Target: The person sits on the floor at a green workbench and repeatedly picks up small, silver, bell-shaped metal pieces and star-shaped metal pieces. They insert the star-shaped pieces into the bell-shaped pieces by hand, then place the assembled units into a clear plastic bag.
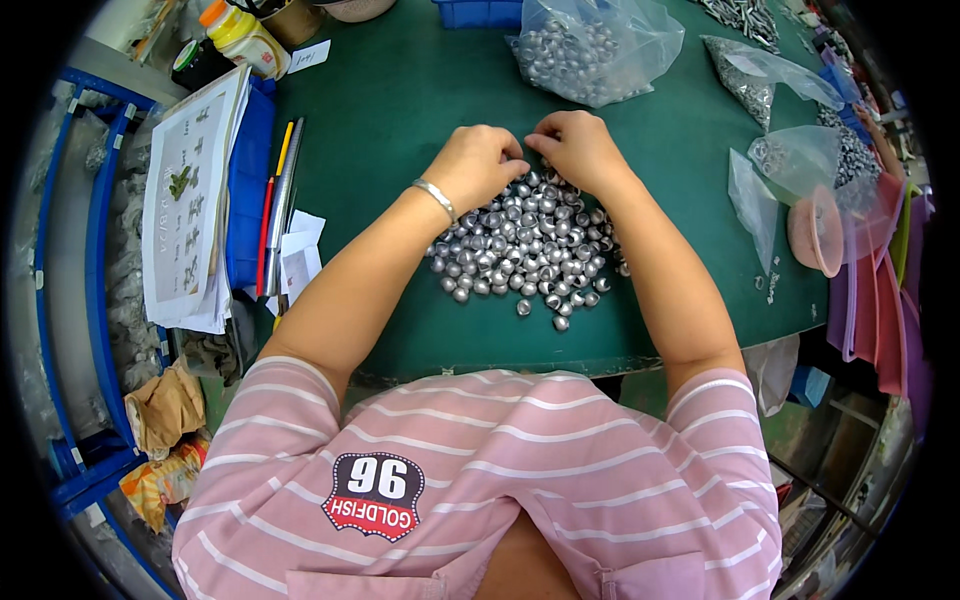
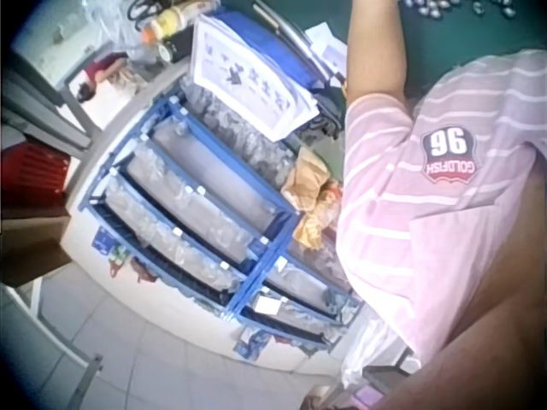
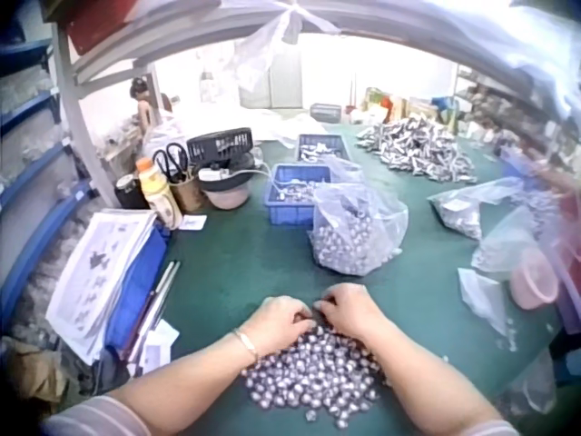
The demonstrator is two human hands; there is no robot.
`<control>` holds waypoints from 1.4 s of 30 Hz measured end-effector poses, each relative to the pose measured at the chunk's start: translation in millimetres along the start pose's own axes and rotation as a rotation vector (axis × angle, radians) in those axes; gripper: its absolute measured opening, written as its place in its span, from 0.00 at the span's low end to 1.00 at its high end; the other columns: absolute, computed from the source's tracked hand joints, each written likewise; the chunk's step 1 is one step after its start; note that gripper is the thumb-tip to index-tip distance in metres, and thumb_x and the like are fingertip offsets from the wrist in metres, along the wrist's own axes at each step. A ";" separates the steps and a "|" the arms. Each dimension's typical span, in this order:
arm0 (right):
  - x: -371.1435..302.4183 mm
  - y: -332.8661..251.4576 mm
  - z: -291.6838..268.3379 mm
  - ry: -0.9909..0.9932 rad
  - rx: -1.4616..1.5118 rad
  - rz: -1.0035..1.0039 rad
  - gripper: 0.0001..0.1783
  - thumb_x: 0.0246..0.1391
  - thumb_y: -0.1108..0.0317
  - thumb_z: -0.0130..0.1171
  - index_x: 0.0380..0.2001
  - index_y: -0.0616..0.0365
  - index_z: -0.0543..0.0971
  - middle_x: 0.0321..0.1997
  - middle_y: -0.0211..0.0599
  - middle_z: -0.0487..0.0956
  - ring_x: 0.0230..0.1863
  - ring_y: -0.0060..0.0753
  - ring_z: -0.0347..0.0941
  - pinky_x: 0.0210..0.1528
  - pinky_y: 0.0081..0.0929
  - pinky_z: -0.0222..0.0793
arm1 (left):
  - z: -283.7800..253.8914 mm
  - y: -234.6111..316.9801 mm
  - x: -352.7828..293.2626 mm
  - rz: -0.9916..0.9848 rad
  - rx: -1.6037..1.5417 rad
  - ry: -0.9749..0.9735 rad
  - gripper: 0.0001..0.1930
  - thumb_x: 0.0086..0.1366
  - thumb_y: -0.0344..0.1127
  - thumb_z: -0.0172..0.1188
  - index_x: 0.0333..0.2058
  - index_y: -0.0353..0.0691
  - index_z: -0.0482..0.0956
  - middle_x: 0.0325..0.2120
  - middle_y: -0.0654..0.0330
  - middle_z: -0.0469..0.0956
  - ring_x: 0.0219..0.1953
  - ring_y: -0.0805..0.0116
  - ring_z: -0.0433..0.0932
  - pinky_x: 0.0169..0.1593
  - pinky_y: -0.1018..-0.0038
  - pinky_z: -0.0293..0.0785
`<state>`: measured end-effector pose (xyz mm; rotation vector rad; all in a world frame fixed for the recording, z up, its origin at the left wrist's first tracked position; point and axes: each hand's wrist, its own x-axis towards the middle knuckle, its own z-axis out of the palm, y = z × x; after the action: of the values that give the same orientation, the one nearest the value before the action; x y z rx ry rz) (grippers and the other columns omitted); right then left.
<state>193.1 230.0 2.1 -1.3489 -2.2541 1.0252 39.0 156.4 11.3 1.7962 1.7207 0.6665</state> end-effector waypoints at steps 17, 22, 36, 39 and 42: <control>-48.5 -4.3 -10.2 -0.012 0.011 -0.060 0.12 0.44 0.67 0.63 0.28 0.64 0.76 0.22 0.37 0.75 0.24 0.27 0.69 0.29 0.27 0.66 | -3.8 2.4 -32.1 -0.166 -1.054 -0.089 0.07 0.55 0.24 0.60 0.35 0.33 0.79 0.25 0.61 0.77 0.17 0.84 0.65 0.19 0.88 0.58; -48.7 3.4 -7.3 0.068 -0.106 -0.187 0.10 0.44 0.68 0.62 0.26 0.65 0.74 0.24 0.40 0.75 0.26 0.30 0.70 0.29 0.28 0.66 | 5.7 -3.6 -47.2 -0.104 -1.548 -0.147 0.07 0.56 0.22 0.58 0.35 0.34 0.77 0.28 0.60 0.76 0.16 0.84 0.61 0.17 0.89 0.53; -58.0 -6.1 -15.1 -0.025 -0.144 -0.129 0.12 0.45 0.73 0.60 0.35 0.64 0.78 0.29 0.44 0.79 0.31 0.38 0.75 0.36 0.29 0.70 | -24.0 -7.4 -67.6 -0.138 -1.322 0.050 0.07 0.55 0.26 0.56 0.34 0.33 0.74 0.23 0.62 0.71 0.23 0.76 0.67 0.20 0.86 0.62; -60.5 2.3 -9.4 0.037 0.036 -0.101 0.10 0.45 0.75 0.59 0.34 0.64 0.78 0.28 0.37 0.79 0.29 0.29 0.73 0.34 0.24 0.69 | -19.0 -2.0 -68.9 -0.081 -0.634 0.171 0.06 0.52 0.28 0.62 0.30 0.34 0.78 0.22 0.66 0.74 0.24 0.76 0.71 0.29 0.83 0.67; -69.2 6.6 -9.3 0.082 0.397 0.058 0.08 0.45 0.75 0.59 0.32 0.65 0.79 0.27 0.30 0.78 0.28 0.20 0.70 0.33 0.19 0.67 | -13.0 1.4 -71.0 0.047 -0.285 0.165 0.05 0.50 0.28 0.63 0.28 0.35 0.80 0.24 0.60 0.76 0.27 0.71 0.74 0.33 0.78 0.69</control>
<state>237.5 176.3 9.8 -1.2606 -1.8359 1.3255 27.3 86.2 23.5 1.6237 1.5965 1.0489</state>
